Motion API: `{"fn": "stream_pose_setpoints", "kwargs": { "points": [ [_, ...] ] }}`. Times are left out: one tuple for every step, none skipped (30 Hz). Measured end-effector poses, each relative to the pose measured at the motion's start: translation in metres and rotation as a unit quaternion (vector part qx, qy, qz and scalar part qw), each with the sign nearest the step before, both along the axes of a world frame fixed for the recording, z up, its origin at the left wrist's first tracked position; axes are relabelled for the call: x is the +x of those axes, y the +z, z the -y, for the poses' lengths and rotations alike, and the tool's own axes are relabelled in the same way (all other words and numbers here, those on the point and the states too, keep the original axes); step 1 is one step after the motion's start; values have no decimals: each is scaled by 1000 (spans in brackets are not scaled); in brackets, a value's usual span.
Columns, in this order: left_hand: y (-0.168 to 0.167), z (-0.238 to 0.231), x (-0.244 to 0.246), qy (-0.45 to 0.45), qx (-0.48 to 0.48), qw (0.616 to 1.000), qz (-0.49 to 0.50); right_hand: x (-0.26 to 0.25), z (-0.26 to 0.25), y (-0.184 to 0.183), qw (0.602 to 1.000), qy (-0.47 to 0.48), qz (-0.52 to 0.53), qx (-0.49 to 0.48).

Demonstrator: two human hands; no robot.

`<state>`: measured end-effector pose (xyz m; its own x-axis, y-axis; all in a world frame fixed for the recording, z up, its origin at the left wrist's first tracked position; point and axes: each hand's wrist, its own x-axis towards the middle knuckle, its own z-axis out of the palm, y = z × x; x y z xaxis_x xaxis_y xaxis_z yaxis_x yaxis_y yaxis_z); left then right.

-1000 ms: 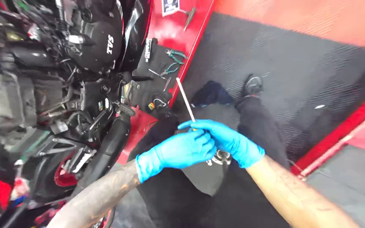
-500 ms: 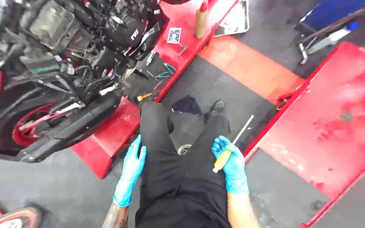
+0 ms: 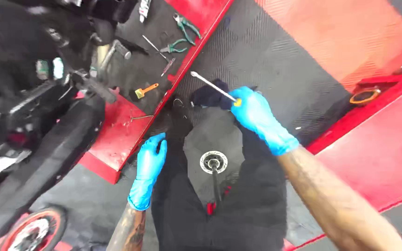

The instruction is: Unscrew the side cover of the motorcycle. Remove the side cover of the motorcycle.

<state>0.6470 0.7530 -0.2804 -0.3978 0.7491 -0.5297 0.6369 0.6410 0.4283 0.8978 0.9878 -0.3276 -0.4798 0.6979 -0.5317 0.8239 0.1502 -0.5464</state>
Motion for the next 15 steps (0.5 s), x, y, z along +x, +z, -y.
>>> {"fn": "stream_pose_setpoints", "kwargs": {
  "points": [
    [-31, -26, -18, 22, -8, 1000, 7, -28, -27, -35, 999, 29, 5, 23],
    [-66, -55, -35, 43, -17, 999, 13, -57, -57, -69, 998, 52, -1, 42],
    [-103, -84, -51, 57, -32, 998, 10, -87, -85, -103, 996, 77, -7, 53],
    [-135, -102, -65, 61, -59, 996, -1, -116, -100, -136, 994, 99, -7, 44],
    [-168, -122, -77, 57, -77, 995, -20, -146, -115, -168, 993, 112, -9, 40],
    [-201, -147, -89, 37, -82, 995, -49, -176, -131, -198, 993, 109, -25, 45],
    [-227, -172, -99, 17, -82, 993, -79, -204, -143, -221, 992, 109, -42, 47],
    [-251, -201, -107, 3, -73, 992, -104, -229, -158, -237, 990, 122, -51, 49],
    [-271, -224, -113, -6, -68, 990, -124, -246, -164, -249, 989, 132, -60, 33],
    [-283, -236, -115, -14, -79, 987, -142, -256, -158, -258, 989, 123, -82, -9],
    [-294, -246, -115, -23, -96, 982, -161, -259, -151, -263, 988, 93, -104, -68],
    [-304, -257, -114, -29, -107, 976, -188, -259, -147, -265, 984, 38, -128, -120],
    [-310, -259, -112, -35, -120, 969, -213, -253, -141, -263, 976, -12, -145, -162],
    [-314, -261, -110, -41, -126, 963, -234, -248, -140, -262, 974, -21, -148, -170],
    [-315, -263, -109, -45, -123, 961, -242, -245, -145, -263, 979, 13, -136, -150]
  ]
}}
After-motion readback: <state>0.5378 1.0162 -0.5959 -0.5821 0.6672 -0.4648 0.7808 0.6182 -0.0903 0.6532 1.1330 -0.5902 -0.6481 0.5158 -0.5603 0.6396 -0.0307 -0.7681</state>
